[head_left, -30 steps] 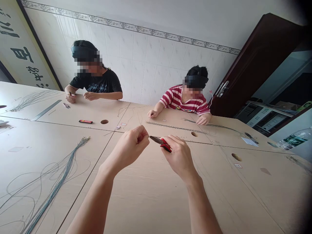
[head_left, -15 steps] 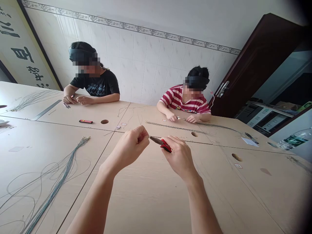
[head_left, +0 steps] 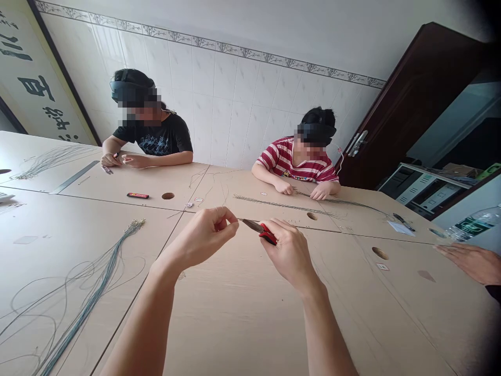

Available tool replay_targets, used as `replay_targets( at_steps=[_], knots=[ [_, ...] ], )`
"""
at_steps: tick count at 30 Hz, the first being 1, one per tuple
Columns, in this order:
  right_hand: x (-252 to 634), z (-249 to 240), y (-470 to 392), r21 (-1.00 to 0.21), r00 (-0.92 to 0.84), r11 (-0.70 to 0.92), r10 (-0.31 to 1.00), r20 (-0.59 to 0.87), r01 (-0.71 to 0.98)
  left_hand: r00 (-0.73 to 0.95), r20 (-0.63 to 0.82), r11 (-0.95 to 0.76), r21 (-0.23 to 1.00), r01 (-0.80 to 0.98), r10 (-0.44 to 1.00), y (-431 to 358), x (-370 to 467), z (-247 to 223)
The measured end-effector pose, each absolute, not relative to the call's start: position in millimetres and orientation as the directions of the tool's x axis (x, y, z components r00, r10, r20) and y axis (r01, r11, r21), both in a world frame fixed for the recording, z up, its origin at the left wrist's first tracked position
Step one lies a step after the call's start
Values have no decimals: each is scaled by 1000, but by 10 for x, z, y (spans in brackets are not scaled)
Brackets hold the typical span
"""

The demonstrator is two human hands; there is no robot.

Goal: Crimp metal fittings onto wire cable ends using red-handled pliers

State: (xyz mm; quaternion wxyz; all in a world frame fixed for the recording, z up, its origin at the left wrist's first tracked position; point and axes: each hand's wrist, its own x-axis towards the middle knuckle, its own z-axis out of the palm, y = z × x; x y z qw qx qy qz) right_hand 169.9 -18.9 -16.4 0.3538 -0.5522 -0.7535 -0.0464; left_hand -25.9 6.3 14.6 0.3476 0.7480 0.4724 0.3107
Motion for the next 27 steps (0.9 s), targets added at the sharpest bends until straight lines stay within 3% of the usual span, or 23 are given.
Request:
replay_targets(
  at_steps=[12, 19, 23, 27],
  knots=[
    [1711, -186, -178, -315, -141, 390, 793, 593, 865, 303, 148, -274, 860, 431, 941, 170, -403, 86],
    [1706, -193, -173, -313, -146, 396, 790, 596, 863, 137, 164, -202, 916, 347, 977, 250, -435, 29],
    [1700, -191, -171, -320, -141, 388, 798, 587, 864, 80, 208, -217, 967, 131, 975, 292, -393, 20],
    [1703, -185, -181, -340, -135, 386, 806, 576, 858, 145, 152, -108, 957, -269, 978, 298, -326, 54]
  ],
)
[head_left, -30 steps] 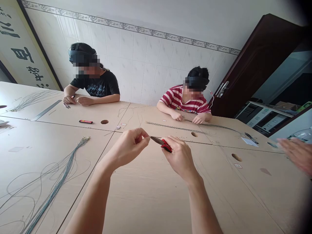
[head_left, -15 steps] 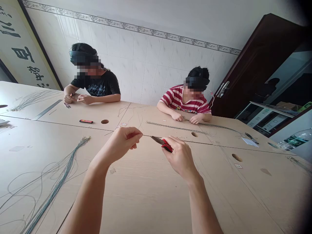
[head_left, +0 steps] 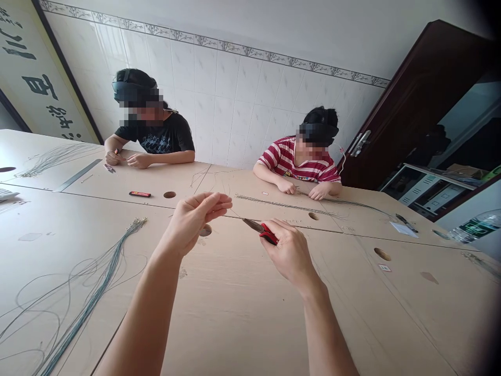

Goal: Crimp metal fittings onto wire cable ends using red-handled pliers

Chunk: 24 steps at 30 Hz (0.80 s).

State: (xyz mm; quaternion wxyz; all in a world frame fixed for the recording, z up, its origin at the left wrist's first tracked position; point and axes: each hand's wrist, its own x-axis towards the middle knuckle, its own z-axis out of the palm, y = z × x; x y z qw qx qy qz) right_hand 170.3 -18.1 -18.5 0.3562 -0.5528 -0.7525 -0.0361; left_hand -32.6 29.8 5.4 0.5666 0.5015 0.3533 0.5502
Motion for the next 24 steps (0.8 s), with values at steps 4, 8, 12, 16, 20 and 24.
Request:
replay_targets(
  at_steps=[4, 8, 12, 16, 20, 24],
  knots=[
    [1687, -190, -185, -349, -145, 403, 804, 576, 846, 282, 82, 93, 827, -555, 956, 300, -235, 80],
    [1647, -176, -180, -347, -170, 415, 811, 559, 841, 298, 51, 163, 744, -648, 953, 314, -163, 100],
    [1632, -118, -174, -264, -232, 431, 802, 551, 863, 259, 112, 79, 776, -626, 959, 326, -183, 115],
    [1662, -60, -179, -126, -363, 493, 767, 529, 861, 349, 96, 169, 738, -653, 932, 310, -230, 109],
    [1728, -17, -213, -3, -451, 538, 709, 542, 843, 456, 45, 303, 688, -659, 889, 261, -242, 111],
    [1806, 15, -249, 105, -527, 571, 652, 544, 814, 499, -14, 364, 700, -614, 867, 209, -228, 127]
  ],
)
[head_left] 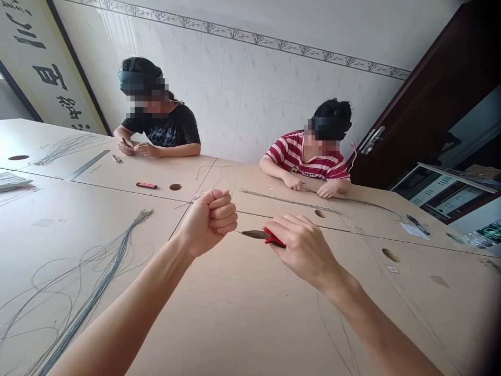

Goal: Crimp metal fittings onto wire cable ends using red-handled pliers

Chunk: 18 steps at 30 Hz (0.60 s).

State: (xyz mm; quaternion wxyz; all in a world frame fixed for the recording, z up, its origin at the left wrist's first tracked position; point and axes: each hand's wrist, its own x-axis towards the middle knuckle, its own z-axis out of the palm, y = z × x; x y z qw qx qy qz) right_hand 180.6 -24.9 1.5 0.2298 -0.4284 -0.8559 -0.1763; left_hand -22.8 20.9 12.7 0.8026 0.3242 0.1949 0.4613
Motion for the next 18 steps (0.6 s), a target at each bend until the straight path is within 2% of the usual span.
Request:
replay_targets(
  at_steps=[5, 10, 18],
  knots=[
    [1877, -7, -249, 185, -597, 601, 612, 519, 777, 504, -86, 387, 753, -532, 860, 184, -204, 104],
    [1919, -46, -228, 216, -631, 625, 579, 516, 750, 476, -135, 380, 799, -466, 869, 190, -207, 61],
    [1950, -102, -167, 231, -653, 635, 582, 484, 737, 459, -178, 443, 690, -572, 870, 256, -206, -54]
  ],
)
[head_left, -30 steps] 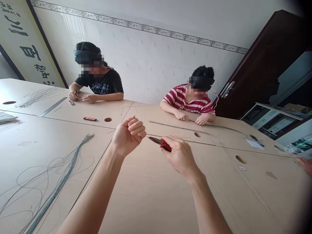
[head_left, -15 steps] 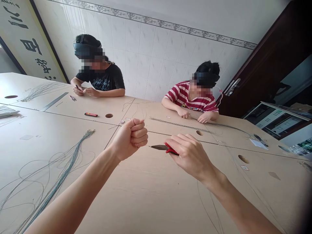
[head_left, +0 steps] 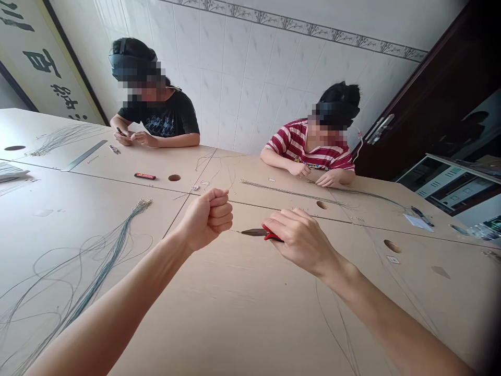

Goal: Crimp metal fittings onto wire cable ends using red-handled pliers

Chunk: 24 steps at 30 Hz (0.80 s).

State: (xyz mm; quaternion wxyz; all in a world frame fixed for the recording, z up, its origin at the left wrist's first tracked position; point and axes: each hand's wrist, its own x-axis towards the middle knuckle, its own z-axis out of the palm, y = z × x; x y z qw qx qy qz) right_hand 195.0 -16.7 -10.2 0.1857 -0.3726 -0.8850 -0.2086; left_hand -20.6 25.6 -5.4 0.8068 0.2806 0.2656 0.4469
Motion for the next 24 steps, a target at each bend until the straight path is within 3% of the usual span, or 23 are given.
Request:
replay_targets(
  at_steps=[8, 11, 13, 15, 17, 19, 24],
  knots=[
    [2048, -108, -116, 190, -618, 602, 664, 421, 775, 509, -76, 448, 599, -664, 857, 327, -235, -93],
    [2086, -81, -139, 195, -608, 585, 684, 402, 787, 511, -19, 369, 714, -595, 860, 287, -277, -84],
    [2102, -51, -155, 206, -615, 586, 685, 390, 784, 499, 16, 210, 895, -393, 867, 230, -299, -66],
    [2107, -15, -167, 227, -632, 594, 674, 383, 772, 491, 48, -17, 998, -66, 870, 153, -301, -33],
    [2102, 25, -176, 261, -649, 597, 656, 385, 759, 492, 44, -184, 953, 240, 870, 70, -283, 8],
    [2090, 63, -182, 300, -662, 592, 639, 391, 748, 492, -4, -243, 865, 438, 871, 3, -256, 49],
    [2053, 134, -192, 364, -706, 604, 600, 377, 709, 594, -33, -424, 669, 610, 804, -44, -252, 102]
  ],
)
